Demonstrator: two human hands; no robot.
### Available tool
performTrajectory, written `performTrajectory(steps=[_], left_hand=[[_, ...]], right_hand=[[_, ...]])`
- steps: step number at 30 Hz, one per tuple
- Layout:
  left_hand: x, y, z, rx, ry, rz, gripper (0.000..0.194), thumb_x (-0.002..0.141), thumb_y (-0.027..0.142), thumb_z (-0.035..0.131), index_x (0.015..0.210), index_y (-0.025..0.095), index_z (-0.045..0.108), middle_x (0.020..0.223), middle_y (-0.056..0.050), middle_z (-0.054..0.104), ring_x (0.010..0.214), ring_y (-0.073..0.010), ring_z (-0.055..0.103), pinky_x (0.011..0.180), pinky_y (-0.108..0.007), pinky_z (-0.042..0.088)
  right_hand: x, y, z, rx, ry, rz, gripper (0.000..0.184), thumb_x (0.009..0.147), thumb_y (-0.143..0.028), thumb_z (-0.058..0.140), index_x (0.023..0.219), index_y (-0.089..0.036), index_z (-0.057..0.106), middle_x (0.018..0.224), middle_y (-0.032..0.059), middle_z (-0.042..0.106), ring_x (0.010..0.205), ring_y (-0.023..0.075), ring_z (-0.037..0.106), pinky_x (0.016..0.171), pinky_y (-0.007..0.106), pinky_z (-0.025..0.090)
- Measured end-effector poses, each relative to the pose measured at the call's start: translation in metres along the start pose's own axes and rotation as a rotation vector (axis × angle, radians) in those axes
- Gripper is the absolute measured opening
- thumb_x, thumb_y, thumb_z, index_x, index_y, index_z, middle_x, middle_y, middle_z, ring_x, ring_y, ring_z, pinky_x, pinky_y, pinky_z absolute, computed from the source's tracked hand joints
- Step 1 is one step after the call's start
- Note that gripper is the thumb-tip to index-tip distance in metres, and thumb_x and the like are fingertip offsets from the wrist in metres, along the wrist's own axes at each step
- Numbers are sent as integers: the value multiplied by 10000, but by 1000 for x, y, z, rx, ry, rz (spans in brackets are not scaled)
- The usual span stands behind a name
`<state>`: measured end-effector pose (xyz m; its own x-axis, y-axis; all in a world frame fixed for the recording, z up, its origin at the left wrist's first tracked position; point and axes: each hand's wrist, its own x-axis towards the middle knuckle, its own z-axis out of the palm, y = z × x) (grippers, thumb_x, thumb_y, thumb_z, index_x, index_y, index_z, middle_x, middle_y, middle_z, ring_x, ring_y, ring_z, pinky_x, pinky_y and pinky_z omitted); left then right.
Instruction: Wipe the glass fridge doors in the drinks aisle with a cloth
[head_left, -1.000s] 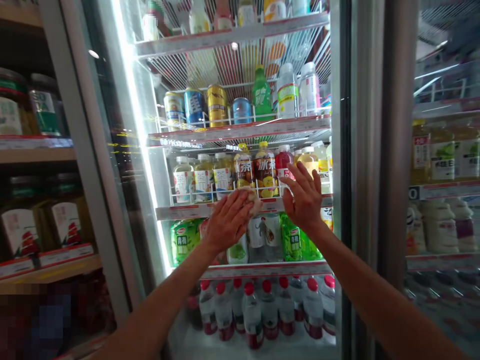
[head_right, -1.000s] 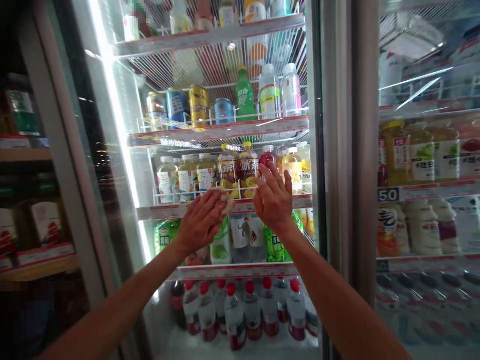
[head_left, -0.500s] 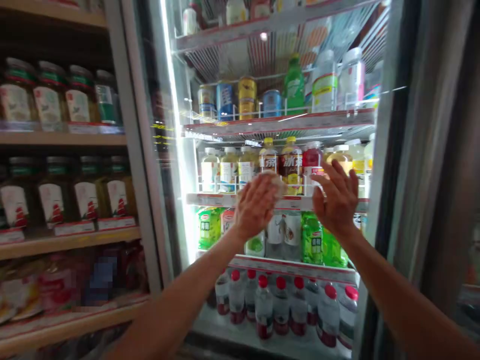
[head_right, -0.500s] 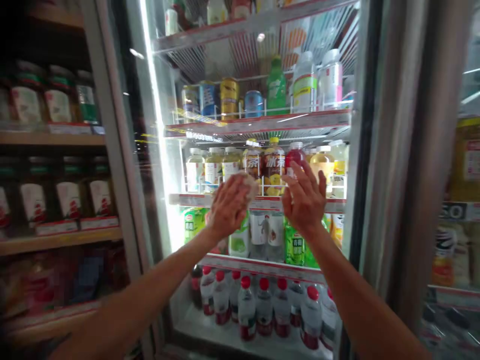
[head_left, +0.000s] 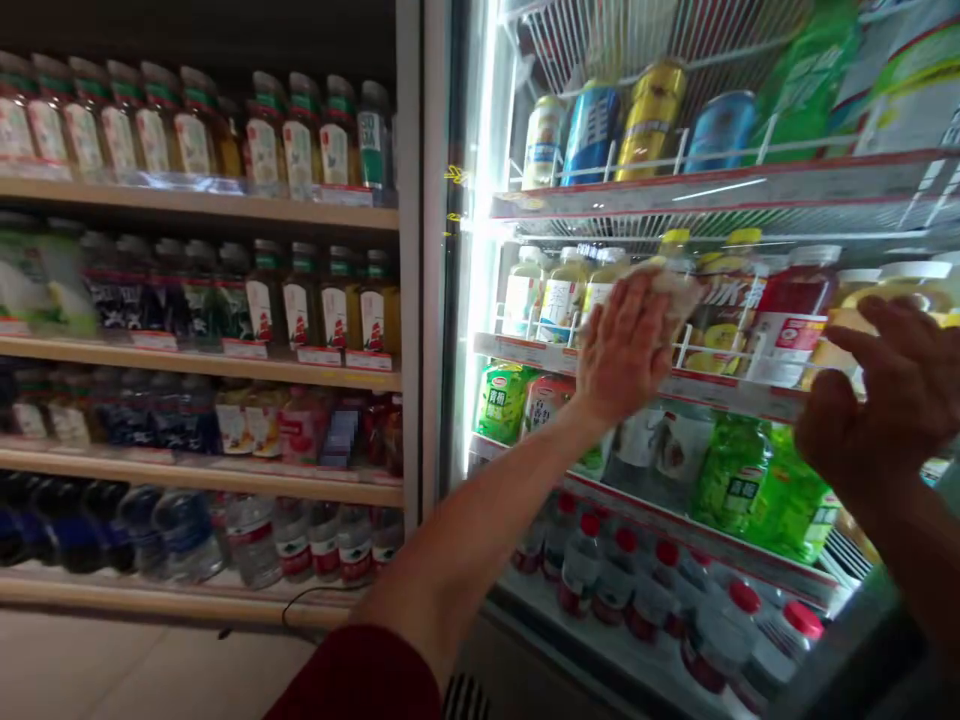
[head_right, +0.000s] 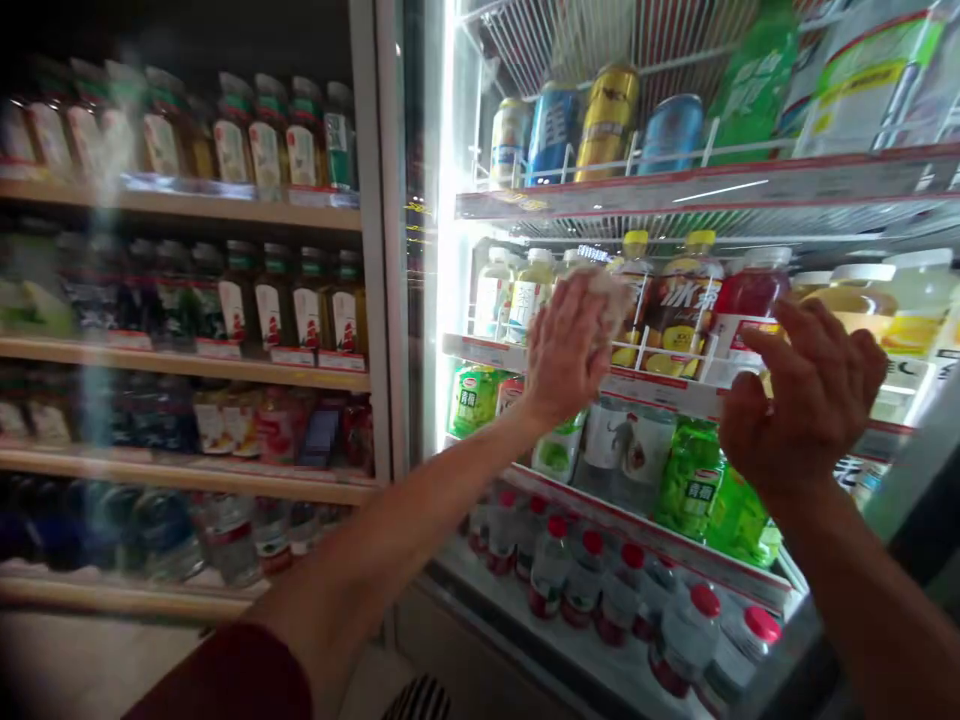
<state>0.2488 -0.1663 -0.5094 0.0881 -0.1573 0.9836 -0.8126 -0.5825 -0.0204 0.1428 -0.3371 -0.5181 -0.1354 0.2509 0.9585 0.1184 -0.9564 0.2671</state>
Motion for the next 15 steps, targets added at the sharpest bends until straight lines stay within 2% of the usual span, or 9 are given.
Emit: performTrajectory(steps=[2,4,6,8,10,12,13,15], left_hand=[[-11,24,2,-22,-48,37,505,892,347,327,1338,111,339,1480,-76,236,1387,-173,7,1138,-372,123],[-19,35,0,-28,-60,17,506,897,329,314,1351,107,309,1484,-57,229,1385,-143,-19,1146,-348,112],[-25,31,-4,-27,-97,29,506,907,313,265,1364,94,274,1489,-45,215,1382,-114,-23,1146,-301,105],[-33,18,-13,-29,-160,85,530,905,336,261,1372,87,246,1488,-56,213,1385,-115,1,1147,-303,103],[-44,3,-29,-55,-182,109,575,881,403,332,1361,94,266,1480,-94,229,1391,-162,56,1149,-376,132],[-56,-2,-56,-105,-136,53,537,866,404,386,1325,131,329,1464,-113,263,1384,-200,147,1129,-441,213],[-61,0,-72,-127,-99,-5,467,880,355,370,1305,161,357,1459,-103,275,1372,-194,199,1111,-439,268],[-71,10,-102,-112,-99,-93,432,899,308,338,1324,233,337,1437,-55,319,1333,-190,295,1071,-435,351]], right_hand=[[-5,-18,4,151,-62,29,445,876,-336,310,1308,-344,416,1359,-21,458,1237,222,446,1016,442,362],[-10,-40,12,270,-163,54,458,888,-300,297,1339,-341,367,1378,-3,437,1229,205,456,999,430,397],[-12,-60,22,302,-232,52,479,896,-282,278,1373,-294,318,1392,27,417,1243,211,438,1000,431,396],[-9,-75,33,235,-243,66,490,901,-291,276,1386,-235,303,1383,70,426,1260,231,412,1002,435,378],[-3,-85,44,91,-224,88,493,885,-338,347,1360,-206,356,1326,99,487,1234,264,428,996,460,352],[3,-92,54,-61,-212,105,484,839,-379,455,1294,-215,449,1292,102,516,1205,296,437,987,503,319],[5,-95,59,-117,-216,103,479,815,-387,495,1264,-220,482,1308,101,499,1211,311,420,987,527,297],[5,-100,67,-175,-244,82,470,798,-377,523,1244,-233,497,1375,93,423,1266,325,346,1011,563,239]])
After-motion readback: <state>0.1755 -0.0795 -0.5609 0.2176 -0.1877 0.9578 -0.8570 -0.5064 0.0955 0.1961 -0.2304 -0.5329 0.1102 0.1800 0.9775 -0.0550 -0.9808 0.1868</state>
